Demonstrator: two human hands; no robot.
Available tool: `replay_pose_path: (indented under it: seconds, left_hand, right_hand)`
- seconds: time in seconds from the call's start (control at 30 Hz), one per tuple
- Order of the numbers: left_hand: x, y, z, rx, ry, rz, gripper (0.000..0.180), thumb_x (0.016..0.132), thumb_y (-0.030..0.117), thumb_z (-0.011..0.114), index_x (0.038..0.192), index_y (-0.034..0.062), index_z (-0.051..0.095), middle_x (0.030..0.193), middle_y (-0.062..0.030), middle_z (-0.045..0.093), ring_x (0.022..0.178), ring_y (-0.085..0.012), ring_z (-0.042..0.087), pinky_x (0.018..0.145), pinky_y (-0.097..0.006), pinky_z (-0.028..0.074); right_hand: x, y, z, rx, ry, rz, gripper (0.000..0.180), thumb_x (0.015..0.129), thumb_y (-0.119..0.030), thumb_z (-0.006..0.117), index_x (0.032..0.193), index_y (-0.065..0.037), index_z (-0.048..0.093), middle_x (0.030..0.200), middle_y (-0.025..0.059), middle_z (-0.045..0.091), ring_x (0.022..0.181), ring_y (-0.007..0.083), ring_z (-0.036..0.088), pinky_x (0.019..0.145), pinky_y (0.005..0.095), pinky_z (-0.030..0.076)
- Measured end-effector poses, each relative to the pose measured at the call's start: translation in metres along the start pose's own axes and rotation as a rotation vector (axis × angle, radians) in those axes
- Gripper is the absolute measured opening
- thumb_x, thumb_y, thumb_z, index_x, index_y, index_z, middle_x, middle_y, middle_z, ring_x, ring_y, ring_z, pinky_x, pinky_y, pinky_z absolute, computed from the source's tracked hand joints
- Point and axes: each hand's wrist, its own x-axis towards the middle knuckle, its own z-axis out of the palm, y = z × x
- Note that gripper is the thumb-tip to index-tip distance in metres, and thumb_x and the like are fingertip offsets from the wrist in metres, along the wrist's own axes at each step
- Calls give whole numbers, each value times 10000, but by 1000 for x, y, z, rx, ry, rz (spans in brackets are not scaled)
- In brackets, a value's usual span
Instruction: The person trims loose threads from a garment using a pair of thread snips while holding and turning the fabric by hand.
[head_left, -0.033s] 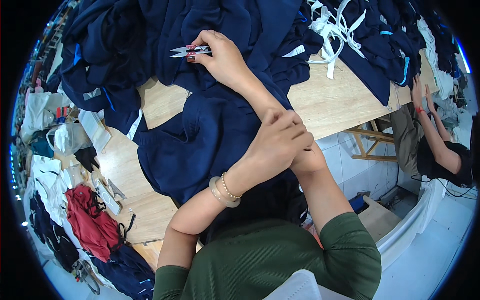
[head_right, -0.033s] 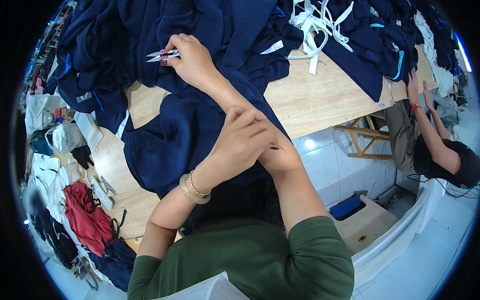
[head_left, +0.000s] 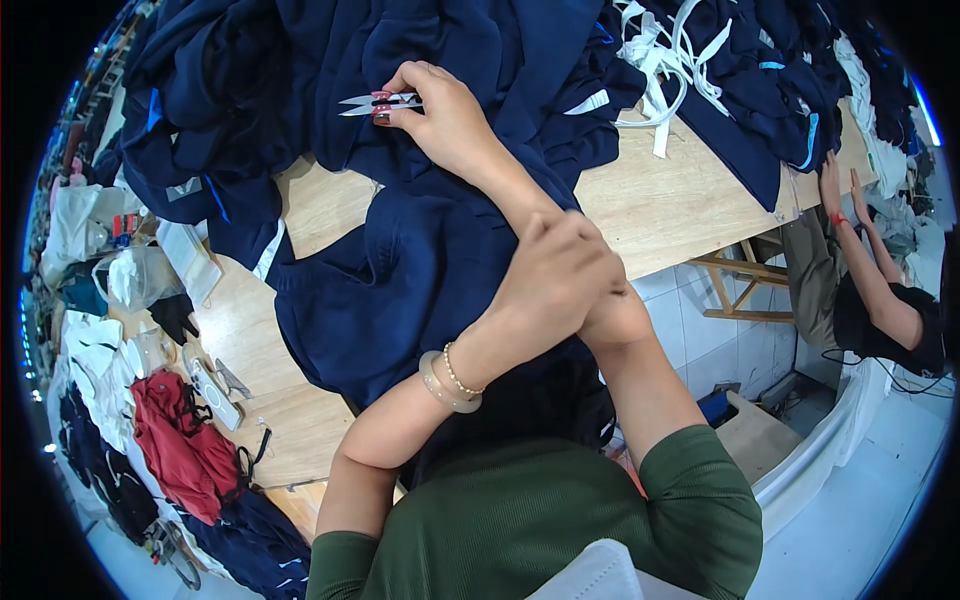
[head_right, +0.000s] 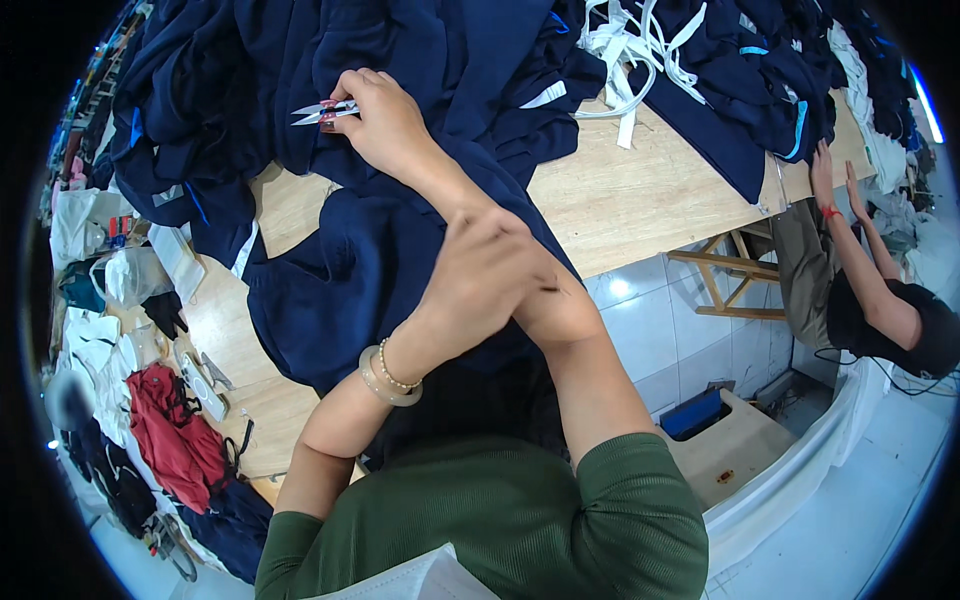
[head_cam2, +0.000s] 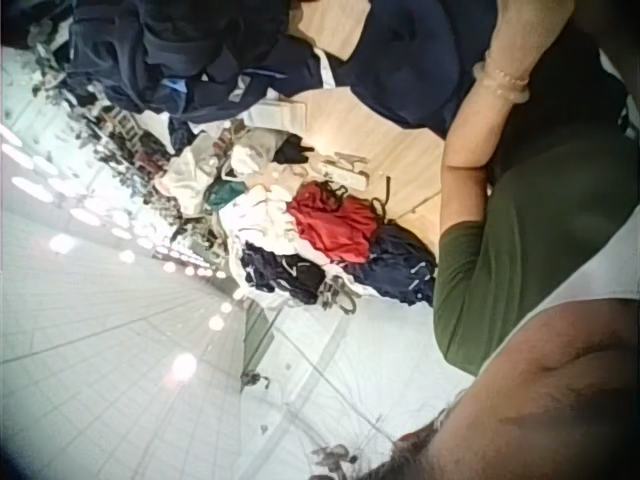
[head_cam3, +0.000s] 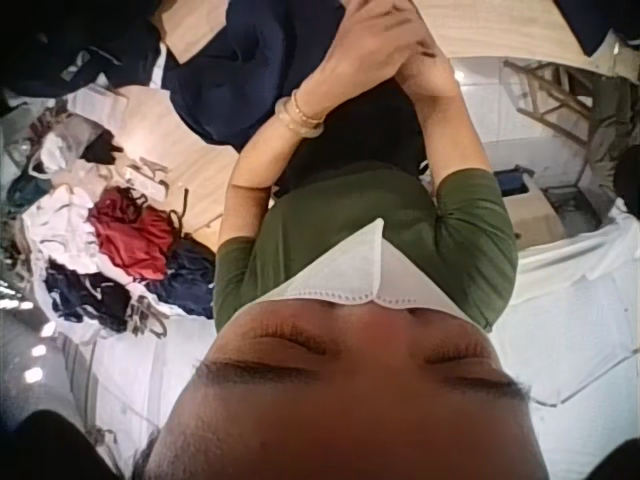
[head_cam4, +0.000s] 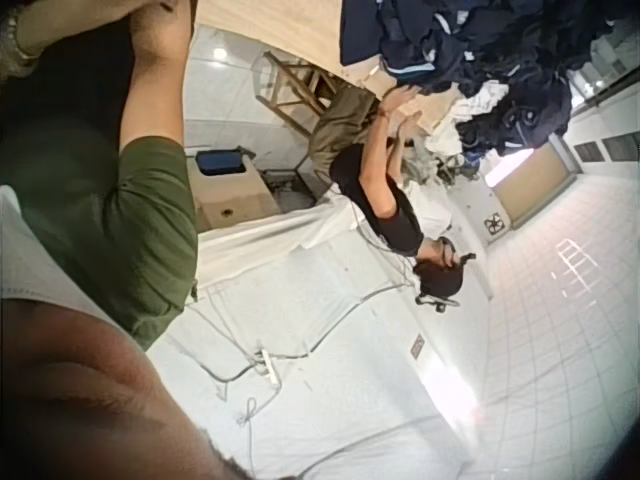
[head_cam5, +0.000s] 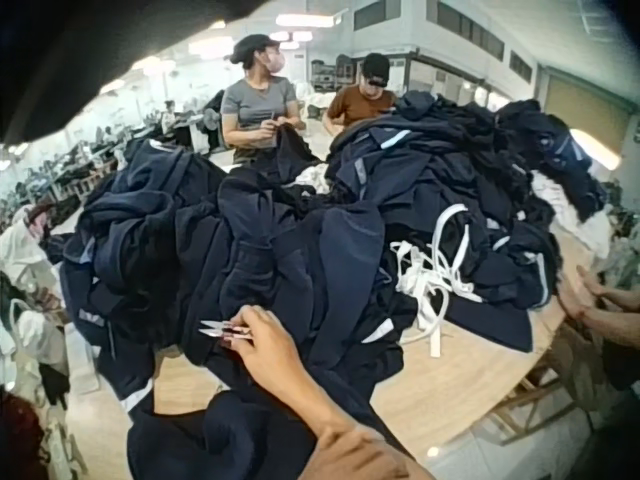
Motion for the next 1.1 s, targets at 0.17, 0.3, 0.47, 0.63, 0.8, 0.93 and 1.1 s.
replay_pose_path:
  seconds: [0.17, 0.3, 0.47, 0.63, 0.8, 0.93, 1.1]
  left_hand:
    - [7, -7, -42, 203, 372, -194, 855, 815, -52, 693, 1531, 35, 234, 1490, -204, 430, 1368, -305, 445, 1062, -379, 410]
    - [-2, -21, -94, 267, 625, -227, 653, 903, 50, 619, 1485, 16, 322, 1564, -159, 304, 1390, -250, 381, 1088, -386, 345]
    - [-73, -60, -126, -46, 623, -772, 171, 982, 7, 514, 1113, -25, 619, 968, -98, 688, 949, -152, 655, 881, -251, 482]
    - [-90, -62, -102, -337, 406, -903, 226, 890, 78, 709, 1074, -37, 644, 853, -13, 664, 778, -46, 571, 746, -197, 472]
    - [-79, -43, -120, -579, 302, -834, 252, 864, 37, 684, 1101, -45, 658, 953, -21, 676, 879, -49, 582, 820, -197, 474]
    - [-80, -39, -151, -513, 169, -885, 250, 852, 68, 698, 1074, -47, 685, 993, -47, 697, 915, -80, 611, 871, -217, 480]
    - [-75, -37, -147, -432, 104, -842, 318, 823, 119, 758, 1081, -53, 688, 1000, -79, 712, 928, -121, 641, 881, -248, 489]
  right_hand:
    - [1, -1, 6, 40, -10, 15, 291, 772, -192, 781, 960, -45, 613, 947, 105, 635, 941, 308, 598, 814, 397, 473]
    - [-7, 5, -7, 276, 139, 40, 355, 794, -255, 788, 984, -22, 599, 818, 118, 641, 701, 244, 634, 643, 345, 490]
    - [-10, -4, -43, 567, -313, 458, 190, 952, -196, 634, 957, -7, 655, 711, 3, 604, 566, 38, 471, 571, 187, 396]
    - [-18, -18, -30, 591, -538, 440, 239, 985, -208, 581, 1042, -18, 713, 936, 44, 714, 880, 110, 632, 781, 226, 457]
    - [-22, -23, -29, 686, -869, 441, 269, 968, -172, 535, 1094, 5, 694, 965, 37, 680, 878, 115, 581, 899, 258, 440]
    - [-27, -31, -50, 629, -791, 394, 278, 967, -232, 571, 982, 16, 694, 907, 62, 684, 824, 113, 580, 848, 243, 443]
    - [-33, -46, -69, 551, -775, 395, 243, 957, -208, 619, 957, 21, 700, 884, 30, 682, 830, 93, 595, 822, 242, 465]
